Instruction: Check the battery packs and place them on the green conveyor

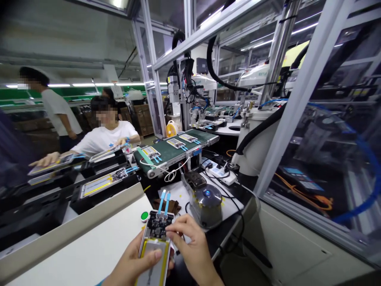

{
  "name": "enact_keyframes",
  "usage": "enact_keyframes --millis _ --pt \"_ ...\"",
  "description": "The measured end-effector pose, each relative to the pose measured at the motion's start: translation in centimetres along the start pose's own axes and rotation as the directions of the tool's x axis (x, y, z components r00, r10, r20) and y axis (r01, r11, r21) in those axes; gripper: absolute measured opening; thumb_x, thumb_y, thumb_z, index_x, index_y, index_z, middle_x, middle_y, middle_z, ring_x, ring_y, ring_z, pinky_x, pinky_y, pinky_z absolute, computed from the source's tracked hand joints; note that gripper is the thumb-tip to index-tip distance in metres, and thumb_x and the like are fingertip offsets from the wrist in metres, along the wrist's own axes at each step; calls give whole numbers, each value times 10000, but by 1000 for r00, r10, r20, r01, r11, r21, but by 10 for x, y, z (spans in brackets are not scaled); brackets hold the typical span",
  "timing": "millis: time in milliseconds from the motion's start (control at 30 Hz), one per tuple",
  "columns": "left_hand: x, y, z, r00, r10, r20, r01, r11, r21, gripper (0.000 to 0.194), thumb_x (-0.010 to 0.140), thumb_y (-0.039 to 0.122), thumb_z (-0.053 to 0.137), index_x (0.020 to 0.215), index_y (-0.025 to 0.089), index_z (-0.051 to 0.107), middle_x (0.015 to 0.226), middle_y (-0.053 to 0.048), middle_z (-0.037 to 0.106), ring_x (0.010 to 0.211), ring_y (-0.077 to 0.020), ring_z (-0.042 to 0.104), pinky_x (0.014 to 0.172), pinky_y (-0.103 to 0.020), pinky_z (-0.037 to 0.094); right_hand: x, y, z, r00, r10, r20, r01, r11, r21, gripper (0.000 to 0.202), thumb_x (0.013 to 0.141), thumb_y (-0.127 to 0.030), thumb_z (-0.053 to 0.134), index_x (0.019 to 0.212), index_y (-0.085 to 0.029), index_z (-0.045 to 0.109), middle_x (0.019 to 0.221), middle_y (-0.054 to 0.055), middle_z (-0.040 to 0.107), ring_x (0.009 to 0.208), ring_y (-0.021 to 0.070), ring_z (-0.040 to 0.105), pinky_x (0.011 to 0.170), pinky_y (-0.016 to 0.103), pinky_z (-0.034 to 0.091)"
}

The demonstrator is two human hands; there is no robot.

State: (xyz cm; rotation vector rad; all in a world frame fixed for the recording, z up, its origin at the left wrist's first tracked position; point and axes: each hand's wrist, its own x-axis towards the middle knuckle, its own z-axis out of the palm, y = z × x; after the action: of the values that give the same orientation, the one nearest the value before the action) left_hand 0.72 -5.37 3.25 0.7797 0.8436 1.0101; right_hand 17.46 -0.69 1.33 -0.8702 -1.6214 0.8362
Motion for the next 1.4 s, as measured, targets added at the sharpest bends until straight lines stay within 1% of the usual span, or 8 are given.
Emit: enact_keyframes --millis 167,300,500,633,767,867,967,1400 --pt "-3 6 6 997 -7 -74 4 999 -35 593 666 389 825 1105 169 492 870 -89 720 779 -263 702 680 -348 519 -4 -9 4 978 -210 8 207 956 -210 74 844 -211 632 846 -233 703 772 23 612 736 155 611 642 275 521" --pt "-2 7 9 997 59 -54 -61 998 -28 563 672 417 817 1076 164 518 878 -81 719 769 -252 693 651 -322 504 -8 -17 4 900 -429 82 410 765 -497 144 850 -131 593 930 -216 677 745 32 636 674 158 567 597 300 483" --pt "2 5 8 985 151 -82 -146 987 69 522 681 440 805 1024 149 541 877 -72 713 734 -213 672 676 -324 521 -11 -27 -1 819 -511 263 541 531 -653 220 846 -97 560 1026 -156 671 801 73 679 708 182 576 626 330 477" --pt "1 3 7 993 89 -76 -84 995 58 444 774 455 715 1026 162 495 684 -39 699 570 -203 663 536 -292 483 -8 -26 -2 875 -433 214 475 690 -546 174 859 -136 579 973 -211 687 761 49 645 670 166 560 583 305 487" --pt "-3 4 8 998 2 -70 0 1000 28 413 822 431 664 1058 172 447 638 -43 699 572 -215 676 565 -312 496 -9 -16 5 992 -82 95 92 991 -101 95 856 -252 622 850 -262 716 771 21 566 707 142 593 599 256 527" --pt "-5 5 8 996 -19 -92 24 999 47 404 830 450 647 1041 171 445 645 -56 708 573 -221 682 577 -324 504 -14 -7 17 971 212 114 -237 928 288 74 797 -321 688 803 -254 720 792 -7 499 577 95 560 460 218 485" --pt "-5 7 8 997 0 -75 1 1000 25 489 768 421 722 1081 172 440 728 -75 725 643 -237 699 573 -307 502 -19 -2 26 923 342 177 -382 760 526 114 762 -349 718 796 -240 712 793 -33 436 455 37 476 360 190 409" --pt "-4 3 5 995 86 -53 -80 992 96 374 769 287 706 1051 166 493 813 -51 700 608 -202 666 588 -314 520 -17 -18 19 992 118 39 -120 991 66 72 814 -298 656 809 -263 719 765 8 513 710 142 546 584 230 498"
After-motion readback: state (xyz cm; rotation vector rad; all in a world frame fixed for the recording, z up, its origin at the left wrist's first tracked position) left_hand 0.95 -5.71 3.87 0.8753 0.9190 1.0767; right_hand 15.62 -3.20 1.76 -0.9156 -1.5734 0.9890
